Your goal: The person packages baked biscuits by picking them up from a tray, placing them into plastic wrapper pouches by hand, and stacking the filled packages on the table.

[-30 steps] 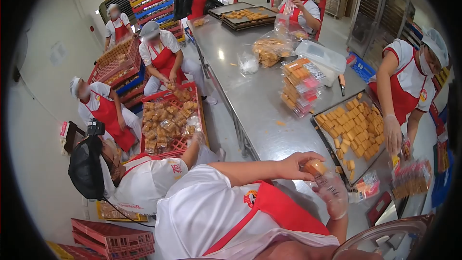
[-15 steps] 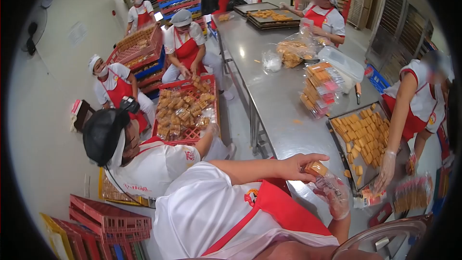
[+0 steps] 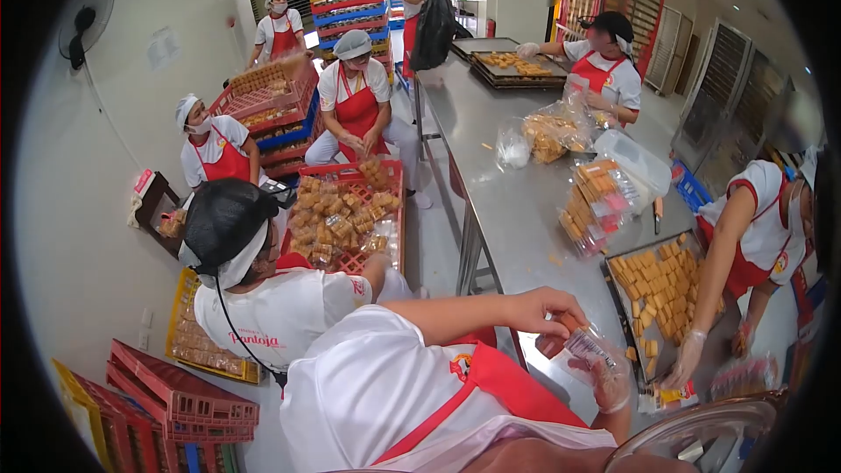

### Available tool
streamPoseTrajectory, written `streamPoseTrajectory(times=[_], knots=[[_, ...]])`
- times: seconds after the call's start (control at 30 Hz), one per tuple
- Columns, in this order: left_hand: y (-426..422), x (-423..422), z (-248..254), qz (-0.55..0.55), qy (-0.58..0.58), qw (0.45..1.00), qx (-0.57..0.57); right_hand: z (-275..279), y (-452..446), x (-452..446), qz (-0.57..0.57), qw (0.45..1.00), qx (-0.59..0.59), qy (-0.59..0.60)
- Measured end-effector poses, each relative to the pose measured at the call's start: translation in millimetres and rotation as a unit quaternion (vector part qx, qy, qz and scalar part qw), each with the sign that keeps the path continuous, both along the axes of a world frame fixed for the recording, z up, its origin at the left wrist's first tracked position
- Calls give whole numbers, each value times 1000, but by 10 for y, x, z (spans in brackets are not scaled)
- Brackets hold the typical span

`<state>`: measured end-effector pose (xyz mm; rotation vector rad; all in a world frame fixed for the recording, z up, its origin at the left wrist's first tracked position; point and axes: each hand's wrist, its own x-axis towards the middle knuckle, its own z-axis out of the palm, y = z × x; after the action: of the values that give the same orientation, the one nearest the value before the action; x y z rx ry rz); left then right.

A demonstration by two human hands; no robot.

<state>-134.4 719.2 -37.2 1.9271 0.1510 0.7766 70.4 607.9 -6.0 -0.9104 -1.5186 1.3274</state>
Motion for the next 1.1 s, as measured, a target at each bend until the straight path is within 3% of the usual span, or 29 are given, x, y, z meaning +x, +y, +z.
streamPoseTrajectory(times=[0.17,0.23,0.3,0.37,0.47,0.57,0.63,0.67,0.73,0.83,0.9,0.97,1.03,1.1], knots=[[344,-455,78,11,44,996,-75,7,201,-193,13,998,-55,14],[508,-795,246,177,40,976,-122,17,292,-265,17,997,-69,15],[888,-1145,186,341,-135,916,-164,11,370,-322,11,997,-77,20],[1206,-1600,395,448,-328,829,-70,37,419,-405,11,996,-84,22],[1482,-2249,568,430,-535,710,-157,45,449,-489,0,994,-104,15],[1398,-1994,623,391,-385,825,-135,-7,528,-561,-6,996,-90,-17],[1237,-1450,380,272,-164,940,-121,-20,523,-530,9,994,-93,-47],[1019,-1201,426,251,-7,967,52,3,557,-511,27,993,-101,-60],[764,-741,260,83,86,984,135,26,595,-486,49,992,-107,-50],[569,-333,39,-9,164,978,-131,67,547,-331,32,995,-87,-38],[517,-163,-68,-4,180,971,-155,-131,496,-89,36,997,-13,-61],[370,2,-208,10,90,986,-143,-74,319,4,-9,990,-141,9],[305,193,-440,18,107,992,-70,-169,191,202,-39,986,-143,-73],[257,317,-485,11,112,979,-171,-358,112,365,-69,981,-149,-102]])
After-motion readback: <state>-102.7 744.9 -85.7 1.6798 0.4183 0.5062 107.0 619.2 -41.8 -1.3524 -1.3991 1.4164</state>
